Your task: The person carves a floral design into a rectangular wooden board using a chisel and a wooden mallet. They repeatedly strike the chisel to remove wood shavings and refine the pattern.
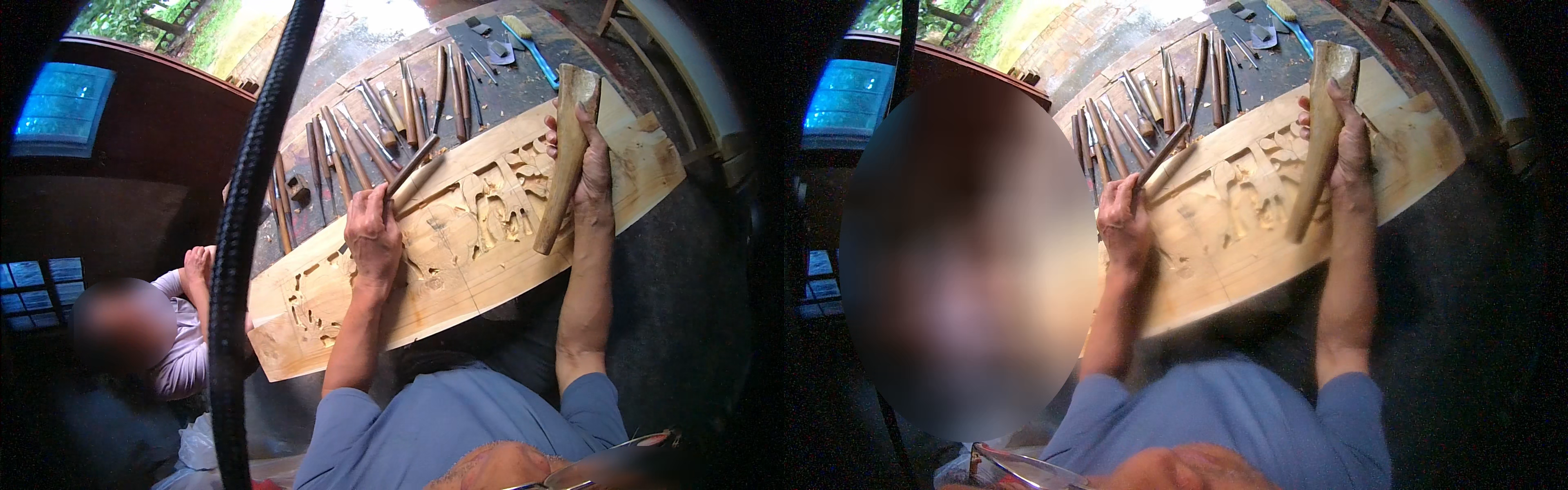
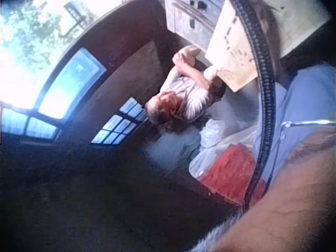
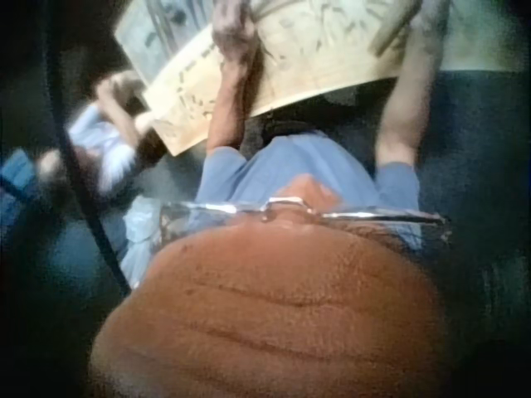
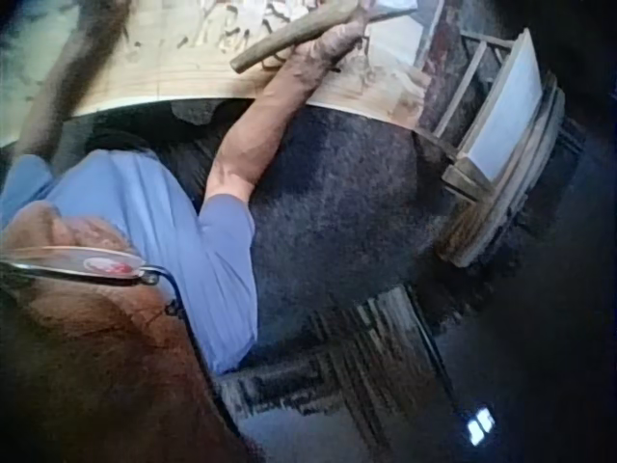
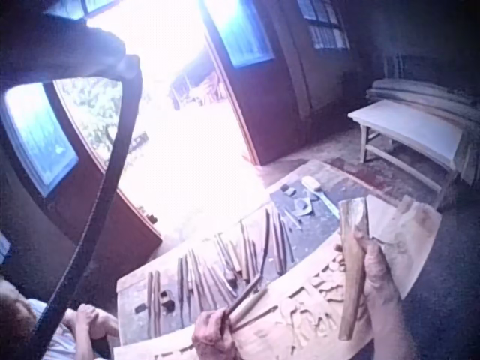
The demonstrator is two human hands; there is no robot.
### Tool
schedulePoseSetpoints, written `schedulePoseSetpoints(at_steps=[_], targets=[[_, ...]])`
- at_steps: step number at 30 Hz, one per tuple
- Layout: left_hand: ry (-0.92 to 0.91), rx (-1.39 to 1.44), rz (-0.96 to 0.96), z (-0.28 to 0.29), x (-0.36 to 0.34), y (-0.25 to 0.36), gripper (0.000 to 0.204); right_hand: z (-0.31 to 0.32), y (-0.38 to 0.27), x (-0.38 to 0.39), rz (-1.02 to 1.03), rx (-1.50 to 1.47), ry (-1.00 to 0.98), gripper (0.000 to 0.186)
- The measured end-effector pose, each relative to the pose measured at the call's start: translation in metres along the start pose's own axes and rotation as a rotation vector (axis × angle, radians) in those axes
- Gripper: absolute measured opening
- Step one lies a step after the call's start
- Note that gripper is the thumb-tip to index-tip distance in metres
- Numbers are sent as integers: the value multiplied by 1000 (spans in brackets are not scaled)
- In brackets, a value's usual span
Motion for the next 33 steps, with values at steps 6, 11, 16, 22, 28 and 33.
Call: schedulePoseSetpoints(at_steps=[6, 11, 16, 22, 28, 33], targets=[[0, -83, -91, 6, -6, 7, 30, 9, -2, -4, -1, -11, -1, 70], [-37, -173, -147, 8, -33, 3, 34, 4, -5, 1, 21, -37, -14, 62], [46, -213, -70, 5, -61, -29, 35, 6, -8, -1, 11, -11, 11, 57], [43, -234, 14, -8, -76, -58, 48, -3, -8, 3, -2, -55, -16, 50], [50, -101, -76, -9, -101, -33, 48, 4, -11, 2, 8, -27, 29, 48], [28, -201, -375, -21, -141, 4, 28, 2, -11, 2, 7, -60, -2, 50]])
Point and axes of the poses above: each hand's wrist, its own x-axis away from the middle knuckle, its own z-axis out of the back of the hand, y = z × x, the point moved 6 cm from there along -x, towards the middle knuckle, and after that the axes turned 9 degrees about -x, right-handed, at the moved point
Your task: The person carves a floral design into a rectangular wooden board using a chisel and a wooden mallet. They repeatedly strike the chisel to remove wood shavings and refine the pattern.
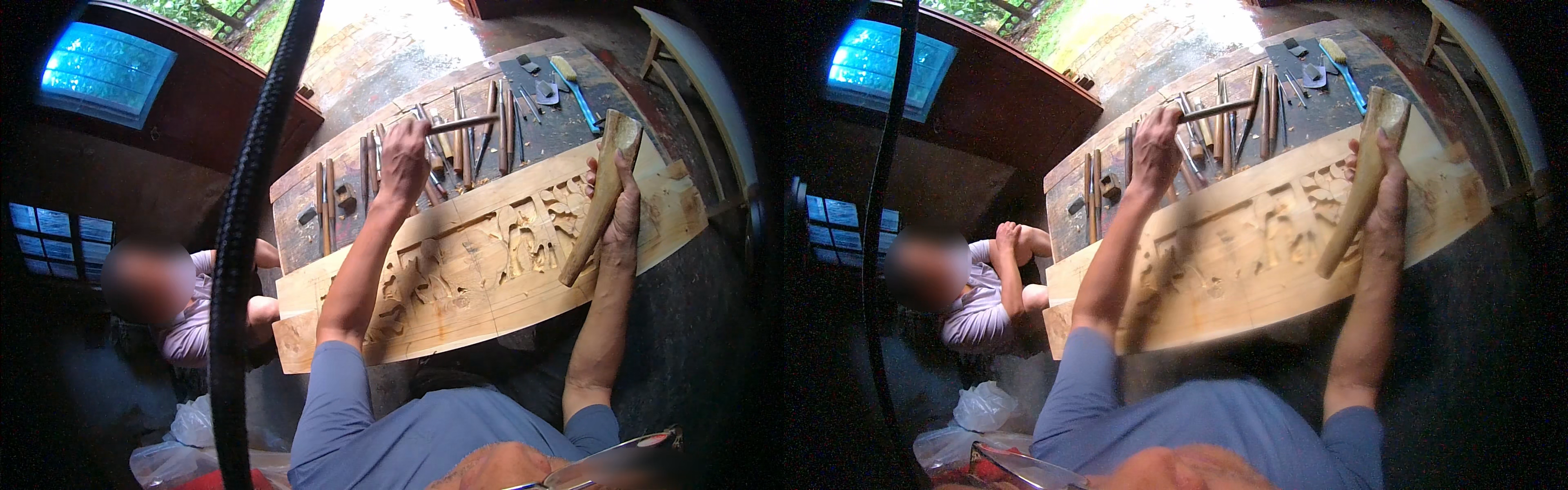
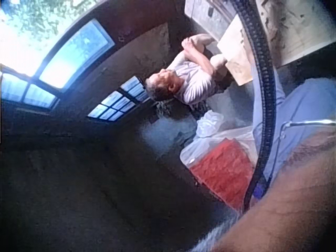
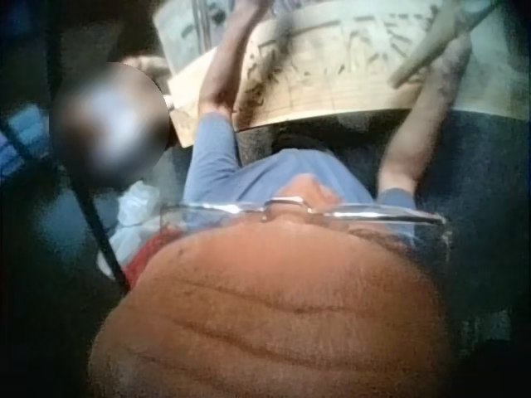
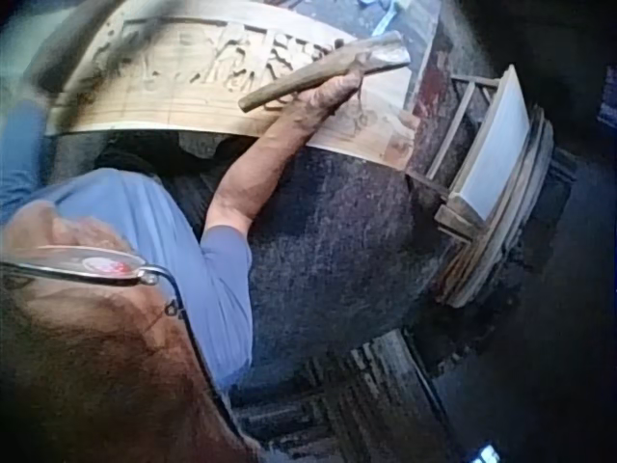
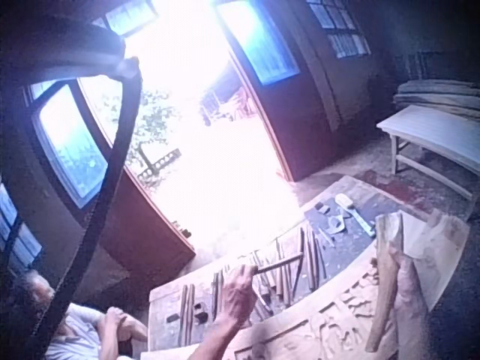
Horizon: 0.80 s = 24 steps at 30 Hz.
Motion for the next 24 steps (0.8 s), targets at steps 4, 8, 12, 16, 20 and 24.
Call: schedulePoseSetpoints(at_steps=[4, 8, 12, 16, 20, 24], targets=[[49, -149, -321, -33, -47, 37, 24, 3, -1, 1, 34, 38, 32, 52], [-22, -281, -470, -74, -84, 69, 13, -3, 0, 1, 19, -9, -8, 54], [-64, -239, -554, -110, -99, 105, 11, -2, -9, 6, 39, 30, 42, 57], [-176, -147, -503, -154, -107, 117, 14, 7, -11, 5, 38, 88, 67, 59], [-194, -115, -506, -185, -108, 113, 11, -10, -14, 14, 75, 74, 72, 60], [-166, -88, -502, -187, -109, 121, 12, -6, -15, 12, 68, 24, 56, 59]])
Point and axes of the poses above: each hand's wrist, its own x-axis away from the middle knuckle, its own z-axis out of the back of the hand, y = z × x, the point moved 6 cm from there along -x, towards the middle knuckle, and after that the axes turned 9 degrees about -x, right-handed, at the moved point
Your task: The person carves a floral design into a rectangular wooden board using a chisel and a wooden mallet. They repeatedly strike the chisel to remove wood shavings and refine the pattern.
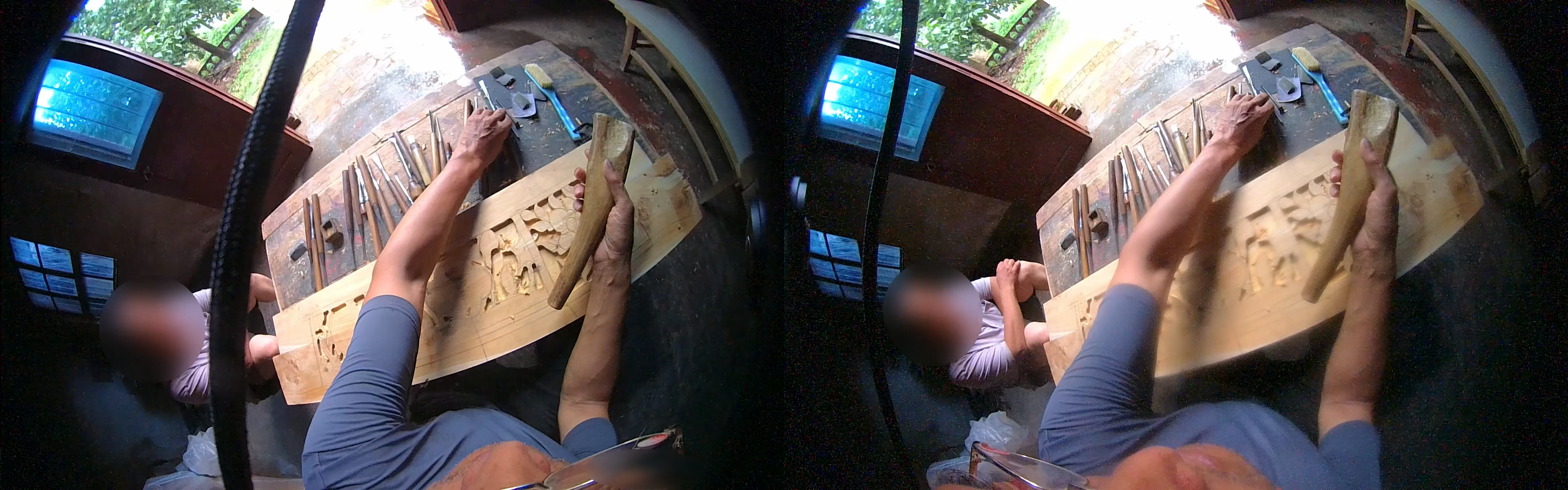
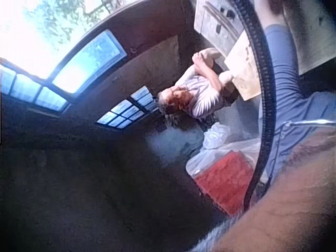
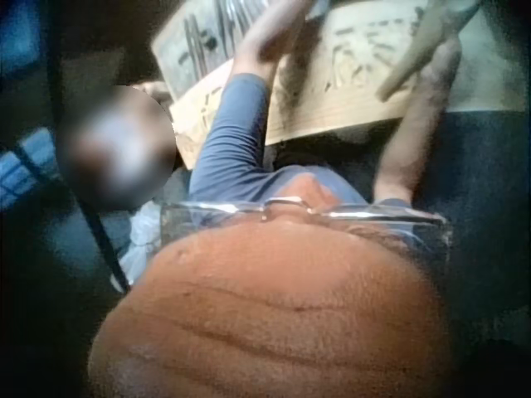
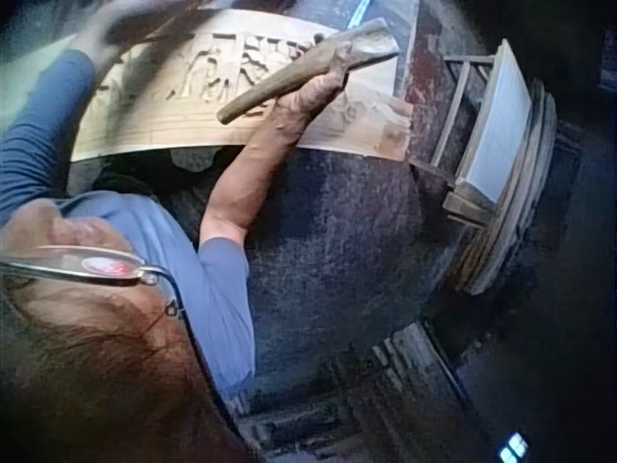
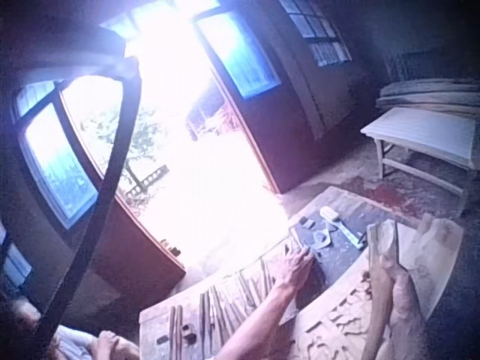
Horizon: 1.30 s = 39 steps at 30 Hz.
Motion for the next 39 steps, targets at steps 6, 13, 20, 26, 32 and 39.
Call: schedulePoseSetpoints(at_steps=[6, 13, 20, 26, 32, 39], targets=[[-18, 56, 32, 8, 11, 5, 27, 2, -1, 1, 9, 13, 27, 58], [15, 220, 39, 4, 29, -6, 35, -2, 0, 3, 13, 56, 32, 59], [76, 269, 79, 2, 43, -7, 57, -2, 1, 2, 18, 73, 11, 61], [-74, 255, 215, -2, 41, -4, 60, -7, -4, 7, 41, 99, 33, 59], [80, 322, 236, -4, 62, -21, 54, 4, 5, -3, 9, 86, 37, 55], [314, 368, 593, 62, 111, -70, 35, 13, 1, -4, 47, 139, 43, 65]])
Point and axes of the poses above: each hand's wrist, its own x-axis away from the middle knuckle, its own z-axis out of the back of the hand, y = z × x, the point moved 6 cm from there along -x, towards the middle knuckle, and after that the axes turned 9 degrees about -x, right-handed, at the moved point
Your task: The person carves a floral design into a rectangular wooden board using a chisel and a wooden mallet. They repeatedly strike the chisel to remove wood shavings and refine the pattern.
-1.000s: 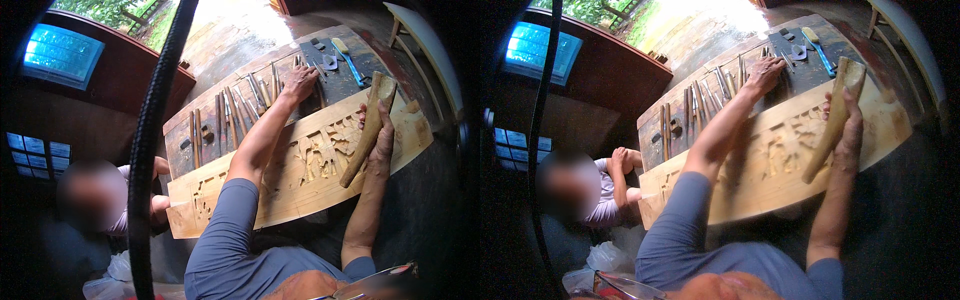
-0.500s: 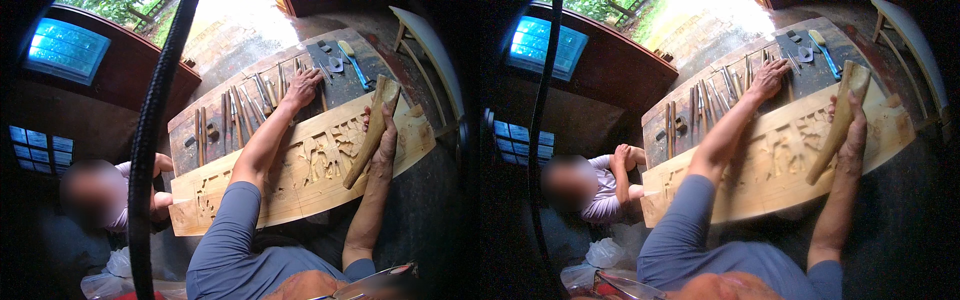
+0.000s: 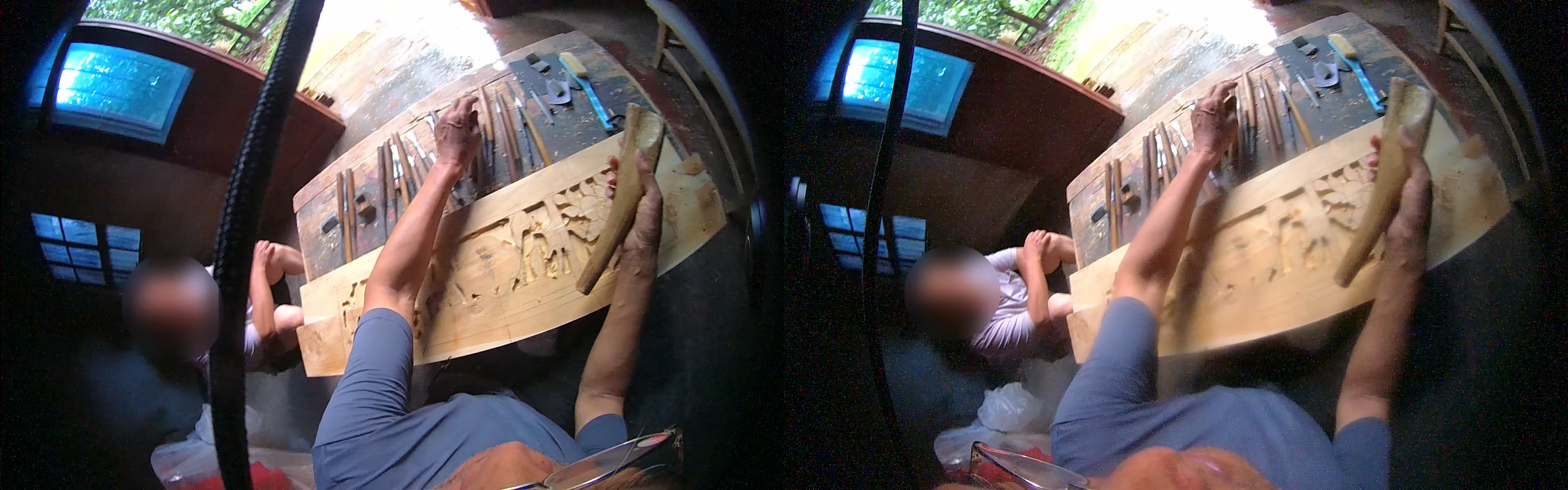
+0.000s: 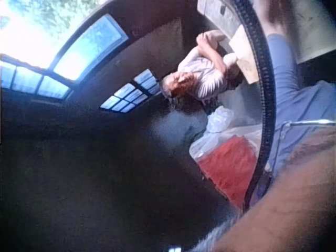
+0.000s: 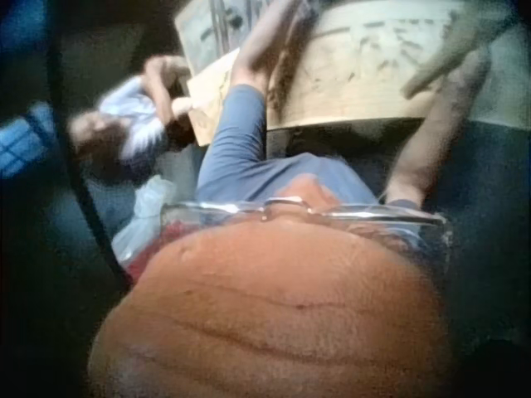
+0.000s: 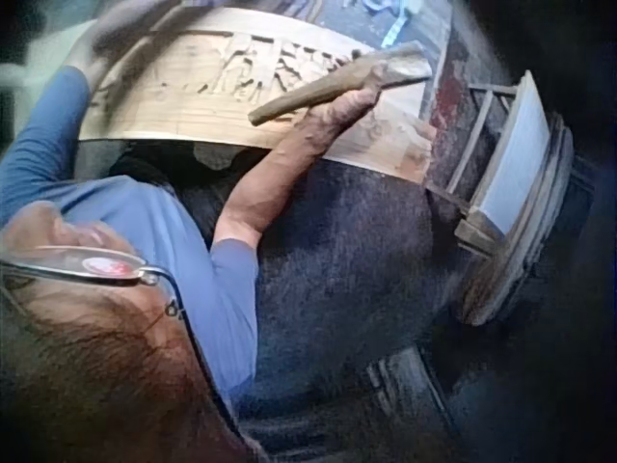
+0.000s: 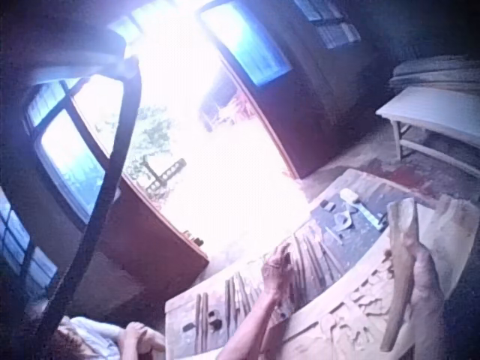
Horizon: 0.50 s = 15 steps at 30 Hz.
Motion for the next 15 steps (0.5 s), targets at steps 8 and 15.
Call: schedulePoseSetpoints(at_steps=[8, 15], targets=[[-47, 17, 401, 81, 68, -73, 24, 4, 5, -5, -53, -77, -17, 66], [-371, -26, 596, 99, 119, -78, 27, 1, 4, -6, -42, -29, 10, 66]])
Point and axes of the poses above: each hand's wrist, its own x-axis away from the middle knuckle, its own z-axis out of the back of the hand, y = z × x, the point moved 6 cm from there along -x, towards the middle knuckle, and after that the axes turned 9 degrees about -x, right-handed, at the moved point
